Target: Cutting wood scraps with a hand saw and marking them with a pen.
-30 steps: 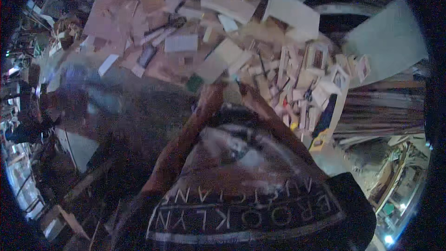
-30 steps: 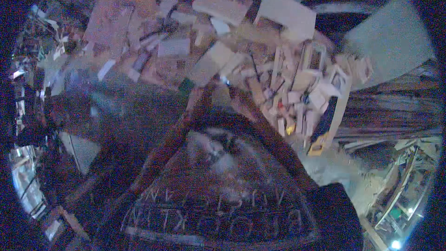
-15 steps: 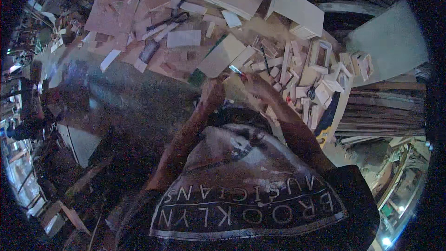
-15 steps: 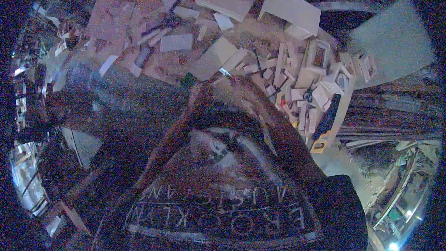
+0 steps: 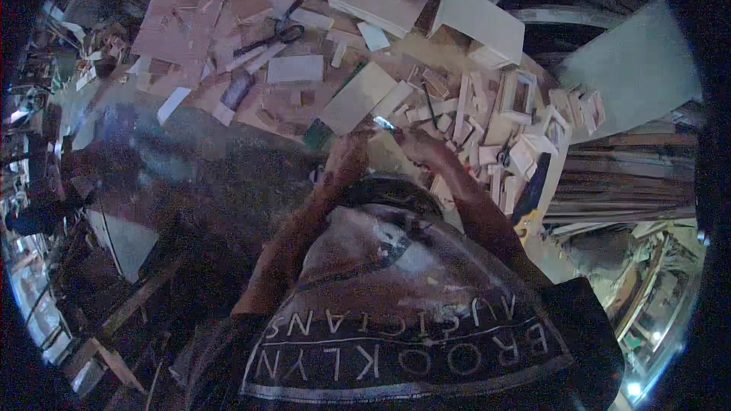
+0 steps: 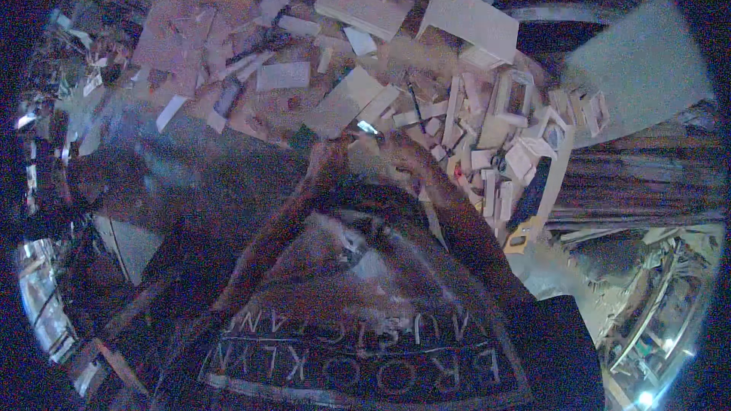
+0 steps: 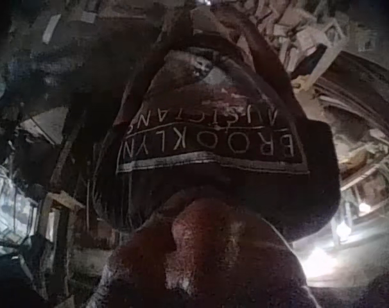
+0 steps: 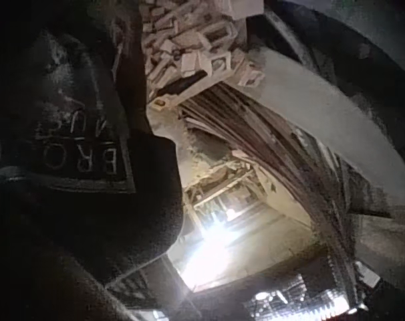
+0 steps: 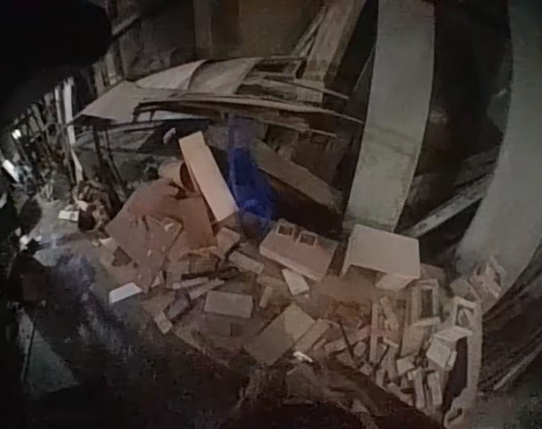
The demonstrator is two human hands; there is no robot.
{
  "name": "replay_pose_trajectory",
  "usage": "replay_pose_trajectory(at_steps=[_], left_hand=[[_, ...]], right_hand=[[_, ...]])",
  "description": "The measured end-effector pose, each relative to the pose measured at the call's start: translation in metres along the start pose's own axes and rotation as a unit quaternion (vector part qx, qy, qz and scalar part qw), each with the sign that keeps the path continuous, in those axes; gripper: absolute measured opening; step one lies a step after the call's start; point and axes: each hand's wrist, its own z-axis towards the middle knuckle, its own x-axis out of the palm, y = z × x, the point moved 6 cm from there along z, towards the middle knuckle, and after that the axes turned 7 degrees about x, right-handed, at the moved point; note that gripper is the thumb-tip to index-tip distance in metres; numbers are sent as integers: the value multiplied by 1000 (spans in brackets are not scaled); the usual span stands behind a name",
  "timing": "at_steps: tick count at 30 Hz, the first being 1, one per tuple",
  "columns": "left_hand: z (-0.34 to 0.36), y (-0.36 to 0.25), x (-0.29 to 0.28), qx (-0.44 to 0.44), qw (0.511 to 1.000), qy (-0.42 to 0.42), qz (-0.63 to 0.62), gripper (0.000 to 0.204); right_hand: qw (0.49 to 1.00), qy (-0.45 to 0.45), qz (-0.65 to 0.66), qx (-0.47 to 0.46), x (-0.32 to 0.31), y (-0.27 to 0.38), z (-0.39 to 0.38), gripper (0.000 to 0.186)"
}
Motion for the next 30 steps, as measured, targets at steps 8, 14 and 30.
replay_pose_trajectory(at_steps=[8,14,30], left_hand=[[-6,49,-7,-240,863,40,-443,47],[-32,96,17,21,996,-11,-88,56],[-35,32,-79,-214,772,-44,-597,61]], right_hand=[[986,-125,112,-14,6,58,12,34],[976,-206,72,18,-76,180,-11,28],[789,-72,610,16,-94,152,-6,35]])
